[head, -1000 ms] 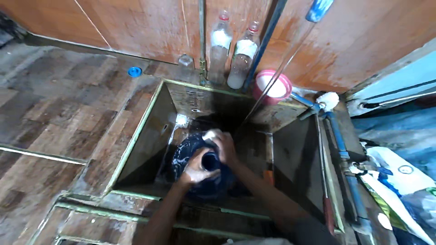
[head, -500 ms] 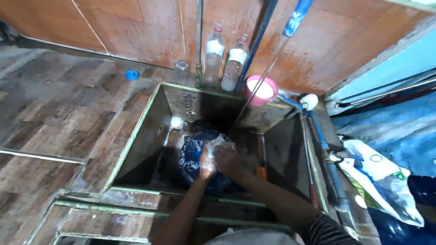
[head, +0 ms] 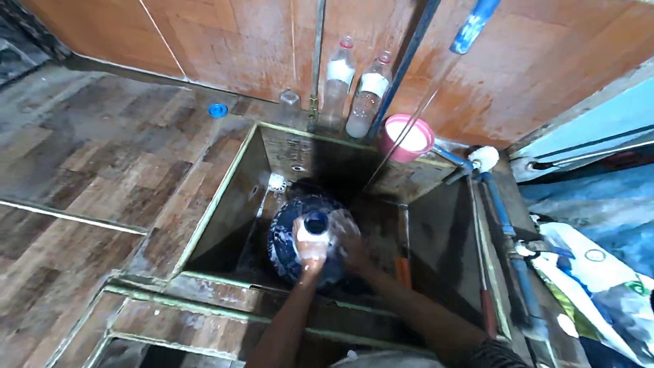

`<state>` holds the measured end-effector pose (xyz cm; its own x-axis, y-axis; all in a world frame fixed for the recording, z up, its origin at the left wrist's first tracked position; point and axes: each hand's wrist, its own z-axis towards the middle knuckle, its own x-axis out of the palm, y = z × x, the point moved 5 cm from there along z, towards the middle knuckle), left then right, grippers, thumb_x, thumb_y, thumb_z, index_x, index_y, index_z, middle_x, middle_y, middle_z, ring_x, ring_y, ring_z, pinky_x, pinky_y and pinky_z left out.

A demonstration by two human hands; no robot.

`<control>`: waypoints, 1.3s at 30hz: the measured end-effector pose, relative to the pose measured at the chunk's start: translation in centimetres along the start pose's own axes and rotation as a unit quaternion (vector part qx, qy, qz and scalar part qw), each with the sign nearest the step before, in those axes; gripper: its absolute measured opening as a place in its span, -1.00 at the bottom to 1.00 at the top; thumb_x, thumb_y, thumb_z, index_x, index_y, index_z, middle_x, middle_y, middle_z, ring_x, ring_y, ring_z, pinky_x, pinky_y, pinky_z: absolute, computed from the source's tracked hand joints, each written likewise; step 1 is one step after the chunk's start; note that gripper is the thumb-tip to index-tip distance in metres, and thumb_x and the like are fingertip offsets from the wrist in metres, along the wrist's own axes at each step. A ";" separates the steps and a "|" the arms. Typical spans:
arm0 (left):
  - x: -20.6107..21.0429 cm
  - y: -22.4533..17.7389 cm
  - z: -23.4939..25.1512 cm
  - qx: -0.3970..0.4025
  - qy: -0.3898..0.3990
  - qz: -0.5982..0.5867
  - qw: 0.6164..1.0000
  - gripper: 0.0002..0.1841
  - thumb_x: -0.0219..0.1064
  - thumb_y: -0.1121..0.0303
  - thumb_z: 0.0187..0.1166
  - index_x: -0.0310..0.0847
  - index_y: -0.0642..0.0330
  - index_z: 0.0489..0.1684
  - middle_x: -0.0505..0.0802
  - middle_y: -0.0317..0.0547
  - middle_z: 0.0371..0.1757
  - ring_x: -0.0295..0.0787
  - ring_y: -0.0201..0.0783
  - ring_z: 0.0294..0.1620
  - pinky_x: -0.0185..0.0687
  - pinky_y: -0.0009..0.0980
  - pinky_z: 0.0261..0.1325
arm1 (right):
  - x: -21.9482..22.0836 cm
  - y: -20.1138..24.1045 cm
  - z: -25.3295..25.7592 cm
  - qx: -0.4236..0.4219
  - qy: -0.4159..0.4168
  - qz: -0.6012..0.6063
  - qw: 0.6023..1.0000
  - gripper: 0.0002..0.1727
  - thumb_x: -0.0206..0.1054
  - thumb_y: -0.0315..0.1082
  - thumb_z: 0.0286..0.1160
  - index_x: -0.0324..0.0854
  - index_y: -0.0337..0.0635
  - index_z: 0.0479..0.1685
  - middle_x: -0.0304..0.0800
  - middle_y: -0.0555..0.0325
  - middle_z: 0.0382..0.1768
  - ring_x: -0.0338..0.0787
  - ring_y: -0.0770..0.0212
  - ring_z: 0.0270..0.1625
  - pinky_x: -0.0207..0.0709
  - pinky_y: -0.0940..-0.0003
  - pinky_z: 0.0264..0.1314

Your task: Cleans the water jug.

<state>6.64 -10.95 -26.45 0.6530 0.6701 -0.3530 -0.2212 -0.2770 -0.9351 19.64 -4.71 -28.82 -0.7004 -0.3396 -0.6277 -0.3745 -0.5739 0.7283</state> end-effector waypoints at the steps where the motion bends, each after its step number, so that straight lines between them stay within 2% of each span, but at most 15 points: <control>1: 0.5 -0.3 -0.2 0.007 0.005 0.002 1.000 -0.25 0.70 0.36 0.17 0.50 0.56 0.38 0.69 0.43 0.36 0.61 0.15 0.45 0.46 -0.06 0.57 | 0.6 -0.1 0.2 -0.005 0.017 -0.020 1.000 -0.51 0.23 -0.46 0.50 0.61 -0.49 0.42 0.47 -0.42 0.60 0.42 -0.40 0.69 0.20 -0.27 0.77; 5: 1.9 -2.3 1.3 -0.014 0.110 -0.038 0.993 -0.22 0.71 0.40 0.19 0.45 0.52 0.46 0.73 0.28 0.36 0.65 -0.11 0.45 0.47 -0.24 0.58 | 0.7 -2.0 8.8 0.068 0.215 -0.013 0.974 -0.40 0.29 -0.49 0.60 0.39 -0.37 0.67 0.25 -0.27 0.77 0.21 -0.19 0.84 0.00 -0.09 0.89; 9: 0.6 -5.1 3.9 0.017 0.146 -0.156 0.977 -0.38 0.66 0.49 0.12 0.58 0.43 0.26 0.84 -0.03 0.05 0.77 -0.41 0.07 0.70 -0.45 0.23 | -1.4 -5.6 17.1 0.173 0.301 0.019 0.938 -0.53 0.05 -0.33 0.86 0.43 -0.42 0.60 0.49 -0.36 0.58 0.47 -0.21 0.67 0.22 -0.10 0.76; 12: -1.2 -0.5 7.4 -0.074 0.079 -0.267 0.957 -0.57 0.45 0.50 0.32 0.57 0.27 0.21 0.84 -0.19 -0.20 0.78 -0.39 -0.25 0.78 -0.39 -0.16 | -2.0 -12.2 12.7 0.255 0.229 0.056 0.938 -0.54 -0.05 -0.34 0.90 0.44 -0.48 0.55 0.56 -0.37 0.51 0.56 -0.14 0.60 0.32 0.02 0.72; 15: -2.4 8.3 10.5 -0.194 -0.101 -0.225 0.950 -0.58 0.40 0.37 0.61 0.49 0.38 0.34 0.78 0.02 -0.14 0.73 -0.27 -0.25 0.73 -0.29 -0.13 | -1.5 -13.2 2.6 0.353 0.125 0.007 0.927 -0.45 -0.02 -0.27 0.88 0.28 -0.47 0.69 0.46 -0.44 0.59 0.50 -0.25 0.64 0.29 -0.06 0.73; 18: -3.4 15.3 12.7 -0.262 -0.194 -0.178 0.928 -0.60 0.21 0.35 0.76 0.48 0.53 0.37 0.76 0.29 0.11 0.73 -0.07 0.01 0.67 -0.13 0.17 | 1.6 -7.8 -4.8 0.194 0.125 -0.025 0.973 -0.45 0.14 -0.37 0.71 0.41 -0.46 0.63 0.30 -0.51 0.68 0.35 -0.34 0.74 0.19 -0.09 0.82; 20: -2.6 16.5 13.7 -0.285 -0.180 -0.228 0.914 -0.68 0.19 0.36 0.75 0.46 0.39 0.30 0.69 0.05 -0.08 0.64 -0.24 -0.19 0.65 -0.26 -0.07 | 4.8 -4.0 -3.6 -0.006 0.088 -0.014 0.996 -0.55 0.26 -0.32 0.57 0.71 -0.25 0.41 0.48 -0.48 0.57 0.44 -0.45 0.66 0.21 -0.33 0.74; 22: -1.1 14.7 14.4 -0.279 -0.091 -0.279 0.914 -0.73 0.18 0.34 0.74 0.48 0.26 0.28 0.69 -0.09 -0.12 0.62 -0.30 -0.22 0.64 -0.30 -0.12 | 5.9 -2.8 3.1 -0.059 0.071 -0.022 0.995 -0.58 0.17 -0.26 0.69 0.72 -0.12 0.42 0.57 -0.32 0.55 0.49 -0.32 0.66 0.23 -0.37 0.72; 25: 0.3 12.2 14.8 -0.254 0.078 -0.268 0.926 -0.80 0.12 0.28 0.77 0.54 0.11 0.15 0.71 -0.30 -0.23 0.64 -0.45 -0.29 0.65 -0.44 -0.18 | 3.3 -9.4 10.9 0.205 0.172 -0.020 0.963 -0.52 0.05 -0.29 0.86 0.44 -0.33 0.63 0.52 -0.31 0.59 0.51 -0.21 0.65 0.29 -0.12 0.73; 27: 0.1 13.6 15.3 -0.260 0.123 -0.257 0.922 -0.78 0.04 0.19 0.78 0.56 0.02 0.08 0.73 -0.38 -0.28 0.66 -0.49 -0.31 0.65 -0.47 -0.22 | 1.4 -16.8 6.3 0.366 0.207 -0.065 0.905 -0.45 -0.02 -0.21 0.91 0.32 -0.42 0.68 0.43 -0.47 0.60 0.44 -0.38 0.66 0.23 -0.22 0.73; 29: -0.4 17.1 17.9 -0.272 0.046 -0.252 0.927 -0.72 0.06 0.11 0.81 0.54 0.06 0.17 0.72 -0.31 -0.23 0.65 -0.45 -0.28 0.66 -0.42 -0.16 | -0.4 -18.2 -0.1 0.377 0.180 -0.157 0.895 -0.44 0.05 -0.23 0.82 0.37 -0.48 0.63 0.36 -0.52 0.62 0.38 -0.40 0.69 0.23 -0.20 0.75; 31: -0.5 19.5 19.1 -0.278 -0.061 -0.229 0.931 -0.62 0.18 0.19 0.79 0.49 0.26 0.38 0.70 -0.10 -0.06 0.60 -0.35 -0.19 0.62 -0.32 -0.02 | -0.5 -13.4 -3.1 0.323 0.171 -0.186 0.912 -0.52 0.22 -0.31 0.66 0.56 -0.53 0.41 0.46 -0.57 0.50 0.52 -0.44 0.56 0.40 -0.21 0.60; 34: 1.7 18.0 19.7 -0.268 -0.054 -0.249 0.929 -0.73 0.19 0.30 0.74 0.51 0.27 0.22 0.68 -0.21 -0.19 0.59 -0.44 -0.29 0.62 -0.43 -0.15 | 2.0 -8.5 1.3 0.230 0.148 -0.146 0.951 -0.53 0.35 -0.37 0.48 0.65 -0.55 0.29 0.72 -0.48 0.24 0.79 -0.34 0.26 0.66 -0.17 0.30; 36: 2.4 17.2 19.7 -0.258 -0.010 -0.299 0.919 -0.81 0.15 0.33 0.73 0.52 0.21 0.12 0.69 -0.26 -0.24 0.63 -0.45 -0.30 0.65 -0.44 -0.17 | 1.5 -12.4 4.8 0.352 0.186 -0.163 0.903 -0.45 0.23 -0.30 0.70 0.42 -0.44 0.59 0.70 -0.43 0.34 0.72 -0.32 0.40 0.50 -0.19 0.50; 39: 1.0 17.5 19.9 -0.262 0.048 -0.302 0.915 -0.88 0.06 0.28 0.76 0.50 0.01 -0.04 0.68 -0.41 -0.38 0.62 -0.53 -0.40 0.61 -0.55 -0.28 | -1.4 -19.6 0.3 0.473 0.229 -0.211 0.825 -0.38 0.01 -0.11 0.87 0.24 -0.29 0.77 0.58 -0.41 0.49 0.62 -0.34 0.51 0.40 -0.26 0.59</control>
<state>-10.97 -1.37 -43.82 0.6069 0.7539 0.2517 0.5634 -0.1847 -0.8053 27.79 7.20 -42.13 -0.1649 -0.6284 -0.7602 -0.9838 0.0504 0.1718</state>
